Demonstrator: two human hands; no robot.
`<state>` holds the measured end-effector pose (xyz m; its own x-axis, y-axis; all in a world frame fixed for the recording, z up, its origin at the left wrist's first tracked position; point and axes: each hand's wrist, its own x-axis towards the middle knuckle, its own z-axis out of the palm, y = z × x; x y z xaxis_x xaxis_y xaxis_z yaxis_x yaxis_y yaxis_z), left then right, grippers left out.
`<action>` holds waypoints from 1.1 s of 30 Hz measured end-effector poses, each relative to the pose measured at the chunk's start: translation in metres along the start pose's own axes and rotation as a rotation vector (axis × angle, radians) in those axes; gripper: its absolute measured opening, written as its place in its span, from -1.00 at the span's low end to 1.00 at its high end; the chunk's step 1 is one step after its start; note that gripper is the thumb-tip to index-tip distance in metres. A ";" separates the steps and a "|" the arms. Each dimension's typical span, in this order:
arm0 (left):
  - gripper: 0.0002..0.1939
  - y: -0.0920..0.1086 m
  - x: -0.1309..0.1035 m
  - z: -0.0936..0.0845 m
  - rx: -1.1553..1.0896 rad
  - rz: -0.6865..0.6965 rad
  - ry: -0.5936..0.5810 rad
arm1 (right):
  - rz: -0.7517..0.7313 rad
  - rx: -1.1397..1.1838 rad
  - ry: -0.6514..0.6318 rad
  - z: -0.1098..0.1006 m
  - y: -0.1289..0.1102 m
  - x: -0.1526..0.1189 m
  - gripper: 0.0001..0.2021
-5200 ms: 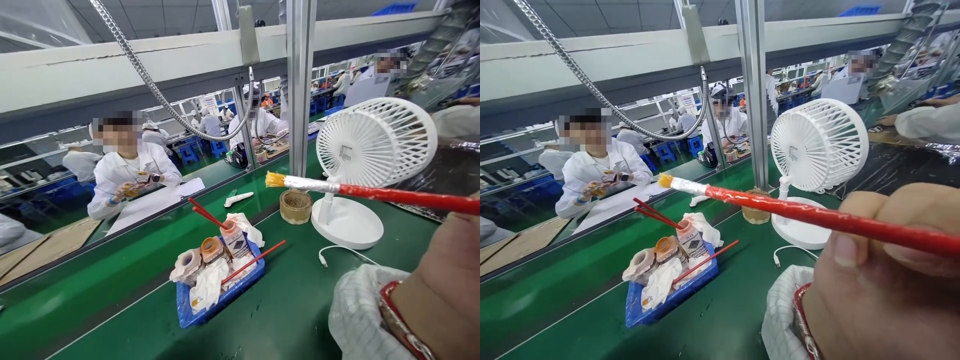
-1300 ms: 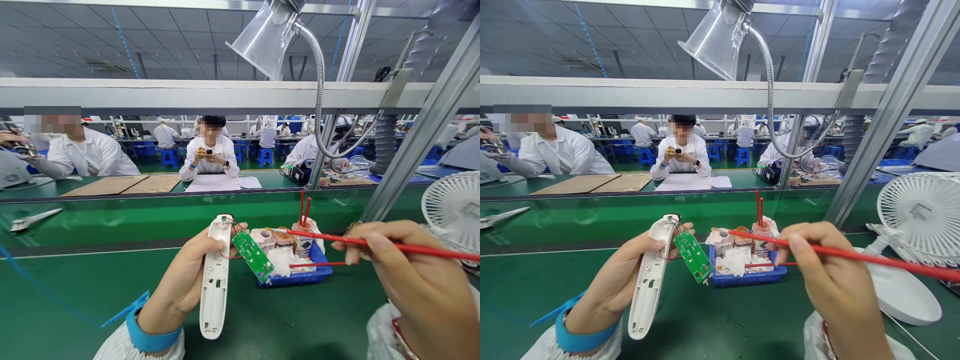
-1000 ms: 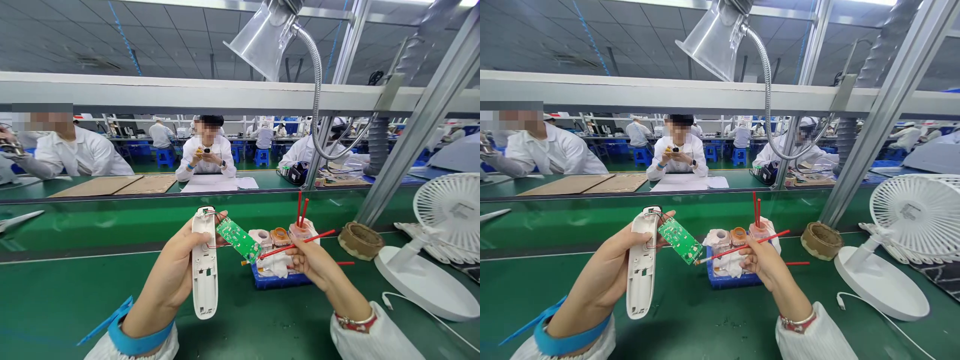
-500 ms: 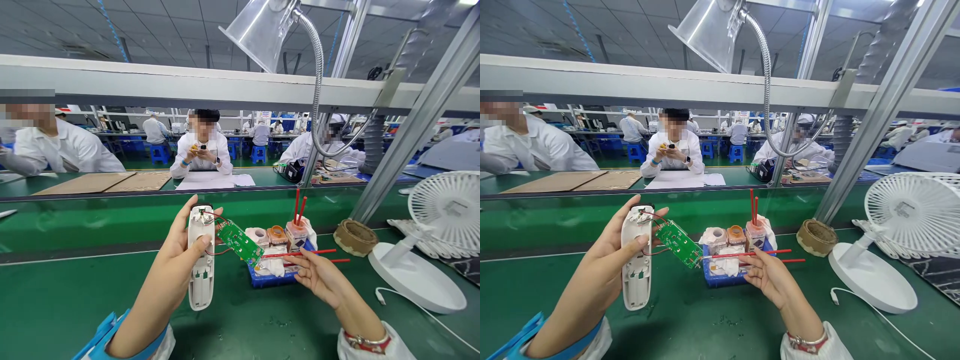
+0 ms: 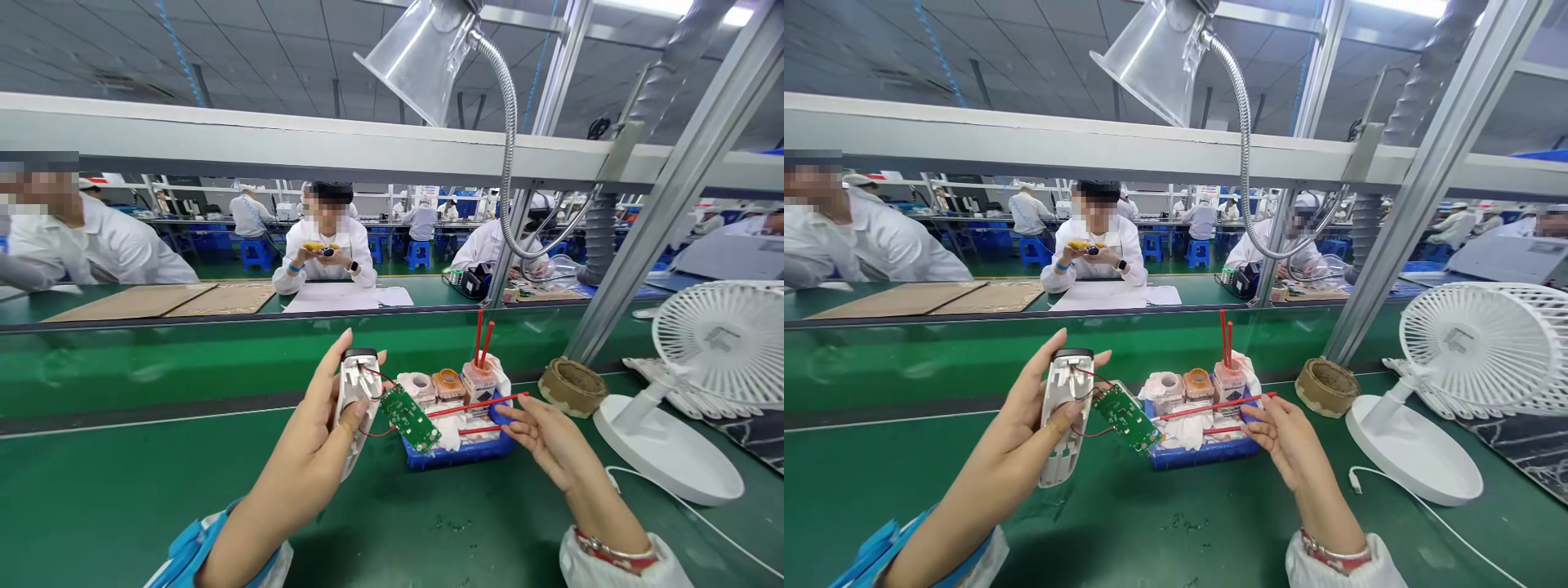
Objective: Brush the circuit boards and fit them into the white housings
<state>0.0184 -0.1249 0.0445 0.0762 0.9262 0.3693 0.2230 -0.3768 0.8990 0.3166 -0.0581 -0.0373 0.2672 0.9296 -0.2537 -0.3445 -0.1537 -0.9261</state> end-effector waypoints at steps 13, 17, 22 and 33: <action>-0.34 -0.012 -0.011 0.004 0.171 0.374 -0.249 | -0.016 -0.211 -1.118 0.073 -0.028 -0.082 -0.56; -0.33 -0.011 -0.007 0.001 0.276 0.436 -0.136 | 0.014 -0.202 -1.243 0.083 -0.029 -0.081 -0.64; -0.38 -0.009 -0.002 0.001 0.413 0.553 -0.071 | 0.075 -0.041 -1.212 0.085 -0.022 -0.066 -0.60; -0.52 -0.015 0.010 0.013 0.686 0.365 0.012 | -0.031 -0.303 -0.962 0.096 -0.014 -0.075 -0.46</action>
<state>0.0289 -0.1099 0.0319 0.2508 0.7435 0.6199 0.7375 -0.5615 0.3752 0.2152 -0.0936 0.0217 -0.6140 0.7891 -0.0193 -0.0708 -0.0794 -0.9943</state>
